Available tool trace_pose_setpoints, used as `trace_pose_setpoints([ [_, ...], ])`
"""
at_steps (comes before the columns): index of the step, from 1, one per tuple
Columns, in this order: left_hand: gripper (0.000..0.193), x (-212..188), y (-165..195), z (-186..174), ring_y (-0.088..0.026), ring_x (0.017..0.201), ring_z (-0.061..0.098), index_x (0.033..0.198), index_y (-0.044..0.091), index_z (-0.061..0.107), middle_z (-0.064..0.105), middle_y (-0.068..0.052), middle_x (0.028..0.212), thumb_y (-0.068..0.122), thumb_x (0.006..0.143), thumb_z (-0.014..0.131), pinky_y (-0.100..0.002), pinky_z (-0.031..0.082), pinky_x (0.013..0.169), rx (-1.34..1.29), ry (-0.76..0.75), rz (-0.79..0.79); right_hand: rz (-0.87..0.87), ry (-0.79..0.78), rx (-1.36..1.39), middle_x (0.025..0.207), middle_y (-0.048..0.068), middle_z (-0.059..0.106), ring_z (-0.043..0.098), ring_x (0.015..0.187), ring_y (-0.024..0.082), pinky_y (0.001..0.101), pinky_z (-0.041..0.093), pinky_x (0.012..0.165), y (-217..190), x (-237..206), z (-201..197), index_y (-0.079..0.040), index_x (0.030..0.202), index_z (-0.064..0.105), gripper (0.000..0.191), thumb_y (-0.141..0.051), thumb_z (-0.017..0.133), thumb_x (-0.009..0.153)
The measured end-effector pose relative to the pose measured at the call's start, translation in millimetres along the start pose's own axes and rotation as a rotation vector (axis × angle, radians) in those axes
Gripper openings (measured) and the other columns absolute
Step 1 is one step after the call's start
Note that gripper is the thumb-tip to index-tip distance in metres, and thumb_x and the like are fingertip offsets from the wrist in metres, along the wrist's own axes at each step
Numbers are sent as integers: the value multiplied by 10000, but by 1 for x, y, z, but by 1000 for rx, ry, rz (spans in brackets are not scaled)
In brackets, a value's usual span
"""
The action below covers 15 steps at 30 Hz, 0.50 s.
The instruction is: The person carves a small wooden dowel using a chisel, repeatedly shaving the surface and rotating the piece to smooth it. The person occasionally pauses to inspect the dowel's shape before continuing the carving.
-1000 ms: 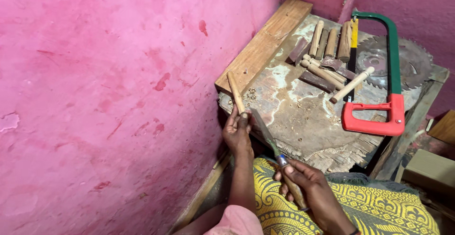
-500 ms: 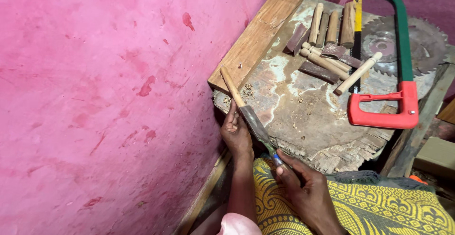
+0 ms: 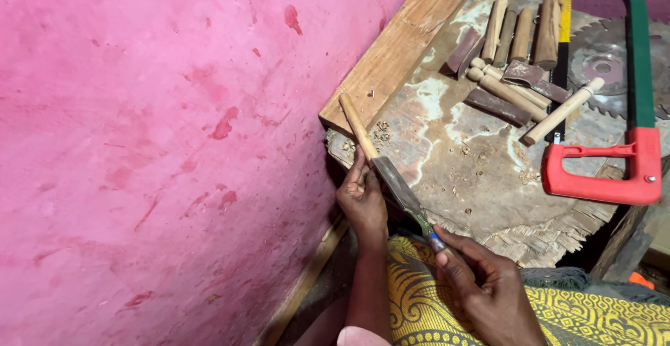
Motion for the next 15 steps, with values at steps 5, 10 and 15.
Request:
trace_pose_setpoints([
  [5, 508, -2, 0, 0, -141, 1132, 668, 1401, -96, 568, 650, -177, 1400, -216, 909, 534, -244, 510, 986, -4, -5, 12, 58, 74, -163, 721, 55, 693, 564, 613, 117, 273, 471, 531, 1, 0, -14, -79, 1274, 740, 361, -133, 688, 921],
  [10, 526, -4, 2, 1, -141, 1192, 654, 1404, -97, 547, 619, -168, 1427, -222, 895, 509, -248, 503, 1026, -25, -12, 10, 60, 78, -192, 740, 60, 726, 566, 643, 111, 274, 472, 560, -7, 2, -11, -78, 1278, 750, 358, -138, 702, 928],
  [15, 537, -5, 4, 0, -162, 1153, 673, 1412, -102, 553, 650, -196, 1396, -222, 889, 545, -245, 508, 1004, 14, -3, 8, 7, 81, -209, 749, 45, 716, 592, 677, 98, 262, 500, 619, -8, 2, -7, -98, 1315, 725, 400, -127, 694, 917],
])
Point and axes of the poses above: each hand's wrist, its own x-axis towards the middle knuckle, its own z-axis out of the palm, y = z × x, the point moved 10 cm from there along x, towards the middle knuckle
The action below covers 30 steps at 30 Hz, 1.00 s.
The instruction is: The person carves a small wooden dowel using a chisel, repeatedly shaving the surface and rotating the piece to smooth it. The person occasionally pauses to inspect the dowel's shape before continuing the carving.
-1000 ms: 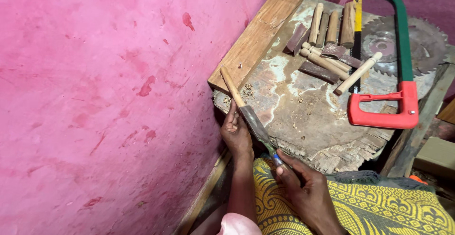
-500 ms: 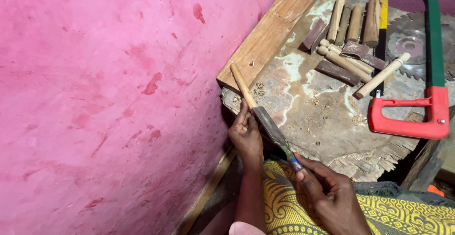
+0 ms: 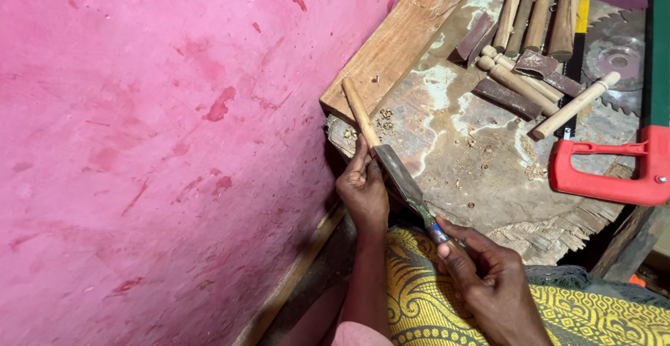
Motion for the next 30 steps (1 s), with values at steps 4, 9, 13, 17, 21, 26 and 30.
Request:
trace_pose_setpoints([
  [4, 530, 0, 1, 2, -167, 1159, 678, 1410, -98, 549, 637, -195, 1413, -218, 894, 552, -249, 516, 996, 46, -8, 14, -41, 18, -43, 738, 47, 719, 605, 689, 87, 253, 507, 637, 3, 1, 1, -127, 1339, 711, 435, -117, 677, 906],
  [9, 535, 0, -4, 2, -175, 1166, 677, 1408, -97, 552, 632, -197, 1417, -222, 887, 529, -263, 520, 1003, -24, 8, -25, -24, 26, -37, 734, 55, 722, 600, 674, 99, 266, 506, 625, 8, 2, 2, -133, 1338, 712, 431, -137, 681, 908],
  [13, 521, 0, -2, 2, -173, 1175, 677, 1392, -100, 566, 638, -194, 1413, -224, 887, 524, -266, 520, 1013, 5, 15, -26, -59, 28, -44, 743, 46, 724, 600, 673, 103, 260, 505, 619, 3, 2, 5, -123, 1329, 716, 420, -151, 683, 912],
  [17, 487, 0, 4, 2, -177, 1184, 679, 1381, -94, 584, 659, -202, 1388, -202, 908, 540, -270, 527, 1007, 34, 28, -3, -96, 24, -65, 794, 49, 748, 595, 686, 98, 262, 494, 620, -2, 6, 10, -116, 1330, 706, 404, -166, 686, 930],
  [21, 480, 0, -2, 1, -170, 1068, 688, 1380, -60, 591, 670, -181, 1377, -168, 912, 581, -262, 548, 922, 65, 43, -71, -103, 23, -46, 908, 70, 794, 671, 732, 97, 261, 535, 653, -5, 9, 14, -118, 1327, 683, 412, -161, 679, 918],
  [26, 462, 0, 4, 1, -133, 1132, 682, 1366, -72, 596, 661, -166, 1366, -169, 916, 561, -243, 539, 957, 26, 30, 18, -167, 50, -58, 987, 88, 827, 699, 750, 94, 246, 560, 665, -12, 9, 16, -97, 1316, 699, 408, -140, 683, 910],
  [30, 452, 1, -5, 0, -126, 1045, 681, 1387, -71, 602, 713, -161, 1297, -152, 946, 546, -225, 521, 901, 30, 38, -32, -282, 49, -60, 1037, 61, 822, 698, 756, 78, 233, 558, 666, -14, 9, 18, -82, 1306, 689, 403, -133, 685, 906],
])
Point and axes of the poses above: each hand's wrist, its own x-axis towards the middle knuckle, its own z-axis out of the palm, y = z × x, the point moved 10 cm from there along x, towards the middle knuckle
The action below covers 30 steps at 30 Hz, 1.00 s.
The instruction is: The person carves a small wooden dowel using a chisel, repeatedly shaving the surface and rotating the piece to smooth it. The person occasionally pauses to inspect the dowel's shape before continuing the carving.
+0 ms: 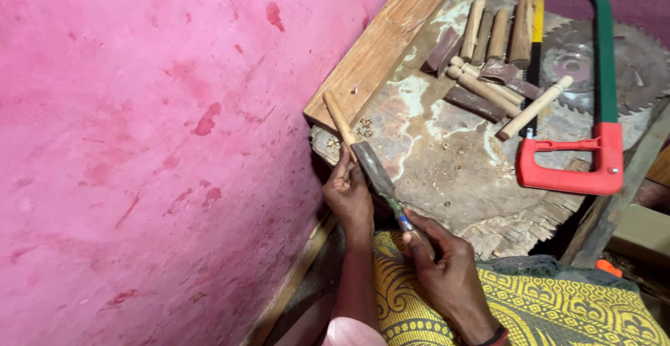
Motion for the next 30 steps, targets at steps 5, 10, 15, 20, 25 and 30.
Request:
trace_pose_setpoints([
  [5, 438, 0, 3, 1, -123, 1052, 685, 1386, -75, 590, 715, -139, 1270, -141, 954, 560, -228, 530, 919, -10, -2, 21, 10, 32, -78, 996, 109, 822, 692, 735, 103, 274, 539, 592, -1, 7, 0, -101, 1294, 710, 403, -167, 692, 897],
  [10, 493, 2, -17, -4, -120, 743, 583, 1434, -51, 613, 713, -121, 982, -136, 950, 568, -258, 474, 638, 4, -12, -170, -197, 28, -77, 1050, 136, 811, 720, 785, 126, 251, 551, 646, -56, 44, 21, -52, 1281, 700, 392, -188, 679, 914],
  [15, 498, 5, -13, 2, -39, 728, 598, 1395, -39, 606, 736, -35, 984, -160, 916, 546, -188, 475, 633, -54, -80, -79, -120, -11, -73, 921, 121, 816, 675, 717, 108, 282, 512, 607, -52, 48, 24, -101, 1301, 705, 392, -188, 682, 919],
  [20, 583, -1, -12, 1, -40, 625, 513, 1479, 47, 559, 712, -55, 918, -141, 928, 585, -191, 401, 528, -21, -23, -141, 126, 11, -49, 824, 109, 801, 613, 677, 87, 283, 526, 614, 2, 3, -11, -143, 1302, 726, 394, -159, 701, 909],
  [25, 591, 0, 15, 9, -41, 922, 661, 1496, 13, 533, 737, -75, 1179, -180, 937, 515, -161, 515, 796, -65, -74, -17, 3, 17, -65, 998, 64, 846, 693, 790, 72, 253, 574, 701, -10, 0, -15, -109, 1260, 722, 369, -155, 704, 894],
  [30, 552, 3, 5, 3, -91, 845, 619, 1449, 16, 561, 721, -97, 1275, -164, 928, 532, -206, 493, 735, 82, -20, -119, -23, -10, -149, 1017, 94, 825, 734, 811, 103, 280, 583, 709, -31, 1, -11, -115, 1280, 707, 393, -183, 699, 893],
])
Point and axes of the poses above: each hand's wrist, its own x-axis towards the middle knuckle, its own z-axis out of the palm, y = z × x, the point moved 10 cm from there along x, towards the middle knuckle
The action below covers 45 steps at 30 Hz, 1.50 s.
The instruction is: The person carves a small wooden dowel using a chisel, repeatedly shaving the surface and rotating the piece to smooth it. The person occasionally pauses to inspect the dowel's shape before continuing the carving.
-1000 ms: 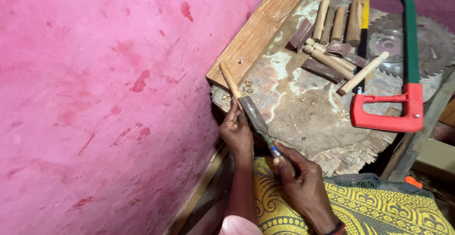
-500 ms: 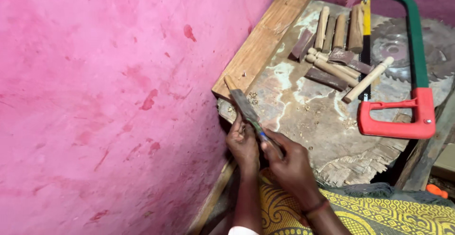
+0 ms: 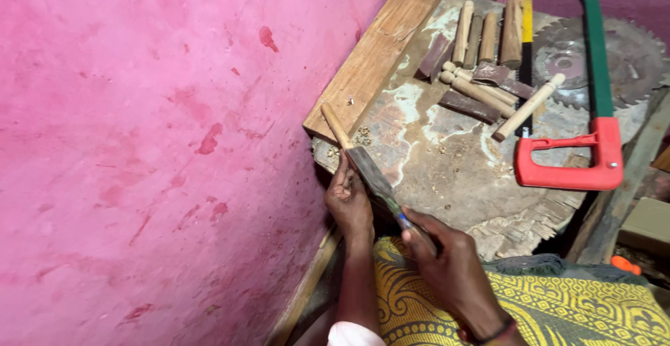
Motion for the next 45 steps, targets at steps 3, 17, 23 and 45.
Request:
trace_pose_setpoints([
  [3, 555, 0, 5, 0, -93, 953, 657, 1437, -2, 571, 701, -108, 1333, -174, 911, 535, -206, 507, 811, -2, -11, 87, 90, -16, 0, 925, 108, 804, 740, 759, 138, 298, 594, 712, 3, 2, 1, -151, 1308, 702, 415, -215, 711, 898],
  [17, 505, 0, 1, 2, -94, 922, 650, 1435, -16, 581, 723, -137, 1285, -135, 946, 545, -231, 500, 785, -19, -8, 50, 186, -19, -256, 1071, 152, 829, 660, 578, 231, 358, 564, 602, 24, -8, -7, -204, 1387, 714, 450, -262, 716, 941],
  [23, 503, -1, 3, 7, -102, 997, 680, 1424, -18, 571, 727, -108, 1239, -134, 935, 569, -221, 526, 879, -56, -35, 76, -327, 103, -114, 1067, 183, 786, 661, 838, 130, 304, 546, 690, -43, -7, -11, -102, 1298, 692, 371, -223, 684, 948],
  [45, 535, 7, -3, 5, -129, 1012, 686, 1408, -24, 605, 737, -119, 1245, -190, 905, 532, -238, 528, 873, -16, -3, 99, -177, 103, -172, 1015, 218, 776, 776, 852, 224, 357, 597, 700, -17, 2, -5, -114, 1275, 713, 399, -242, 689, 898],
])
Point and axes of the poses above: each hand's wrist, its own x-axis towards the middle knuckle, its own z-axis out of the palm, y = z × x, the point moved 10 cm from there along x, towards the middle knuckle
